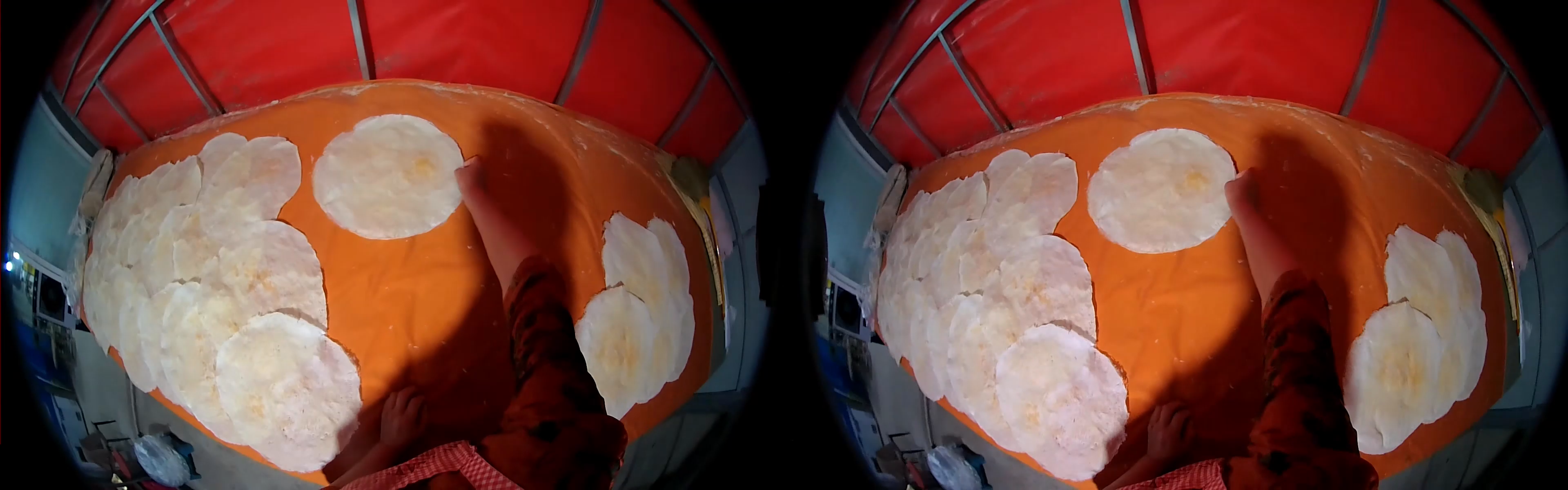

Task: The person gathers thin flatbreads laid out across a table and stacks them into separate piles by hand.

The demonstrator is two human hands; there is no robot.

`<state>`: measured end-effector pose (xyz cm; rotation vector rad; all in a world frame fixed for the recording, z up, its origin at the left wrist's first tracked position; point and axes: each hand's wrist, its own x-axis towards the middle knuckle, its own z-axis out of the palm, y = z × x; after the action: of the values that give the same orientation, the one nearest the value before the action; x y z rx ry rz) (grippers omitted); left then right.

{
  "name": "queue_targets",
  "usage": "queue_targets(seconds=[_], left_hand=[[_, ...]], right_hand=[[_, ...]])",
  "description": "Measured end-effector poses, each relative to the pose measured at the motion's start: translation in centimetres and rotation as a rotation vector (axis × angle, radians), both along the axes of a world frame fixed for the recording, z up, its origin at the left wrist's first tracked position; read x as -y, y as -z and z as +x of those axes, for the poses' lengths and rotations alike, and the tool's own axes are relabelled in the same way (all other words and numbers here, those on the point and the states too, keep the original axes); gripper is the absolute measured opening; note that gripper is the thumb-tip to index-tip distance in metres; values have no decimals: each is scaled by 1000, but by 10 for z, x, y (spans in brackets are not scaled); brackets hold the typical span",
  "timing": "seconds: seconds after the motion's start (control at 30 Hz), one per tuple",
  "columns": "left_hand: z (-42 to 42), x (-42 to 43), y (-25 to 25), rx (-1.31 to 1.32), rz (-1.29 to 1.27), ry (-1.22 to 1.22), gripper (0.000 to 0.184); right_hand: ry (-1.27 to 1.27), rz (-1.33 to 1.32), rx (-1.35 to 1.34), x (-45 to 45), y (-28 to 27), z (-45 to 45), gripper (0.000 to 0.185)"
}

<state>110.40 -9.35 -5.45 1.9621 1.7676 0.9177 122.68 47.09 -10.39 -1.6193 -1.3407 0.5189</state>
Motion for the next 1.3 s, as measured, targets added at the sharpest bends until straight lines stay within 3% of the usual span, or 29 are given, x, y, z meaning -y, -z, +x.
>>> queue_targets(seconds=[0.17, 0.37, 0.47, 0.53, 0.57, 0.63, 0.67, 0.8, 0.87, 0.97, 1.13, 1.2, 1.27, 1.3], left_hand=[[3, 2, 9, -81, 34, 16, 21], [7, 0, 19, -62, 132, 44, 17], [11, 3, 11, -75, 103, 30, 17], [14, 5, 5, -76, 66, 26, 17], [15, 4, 6, -77, 62, 25, 17], [14, 6, 5, -87, 71, 29, 17], [14, 6, 4, -95, 83, 36, 17], [17, 8, 7, -83, 147, 37, 17], [14, 5, 16, -58, 206, 48, 18], [21, 8, 13, -50, 236, 52, 16], [17, 10, 14, -156, 287, 83, 22], [17, 16, 13, -161, 243, 60, 32], [9, 15, 22, -113, 299, 125, 30], [8, 22, 7, -33, 236, 165, 24]], right_hand=[[-38, 138, 169, -5, -62, 4, 19], [-124, 311, 567, 31, -262, 86, 19], [-143, 420, 525, 93, -353, 126, 19], [-171, 513, 672, 149, -399, 160, 17], [-184, 580, 907, 174, -408, 176, 16], [-214, 575, 1065, 223, -398, 202, 17], [-372, 522, 745, 307, -409, 201, 19], [-48, 519, 1162, 298, -189, 273, 14], [34, 454, 1277, 336, -89, 292, 13], [-78, 323, 1184, 424, -37, 297, 13], [-107, 54, 998, 431, -6, 304, 19], [-156, -129, 961, 419, -9, 294, 23], [-66, -251, 1108, 435, -43, 270, 20], [6, -187, 897, 432, -38, 252, 19]])
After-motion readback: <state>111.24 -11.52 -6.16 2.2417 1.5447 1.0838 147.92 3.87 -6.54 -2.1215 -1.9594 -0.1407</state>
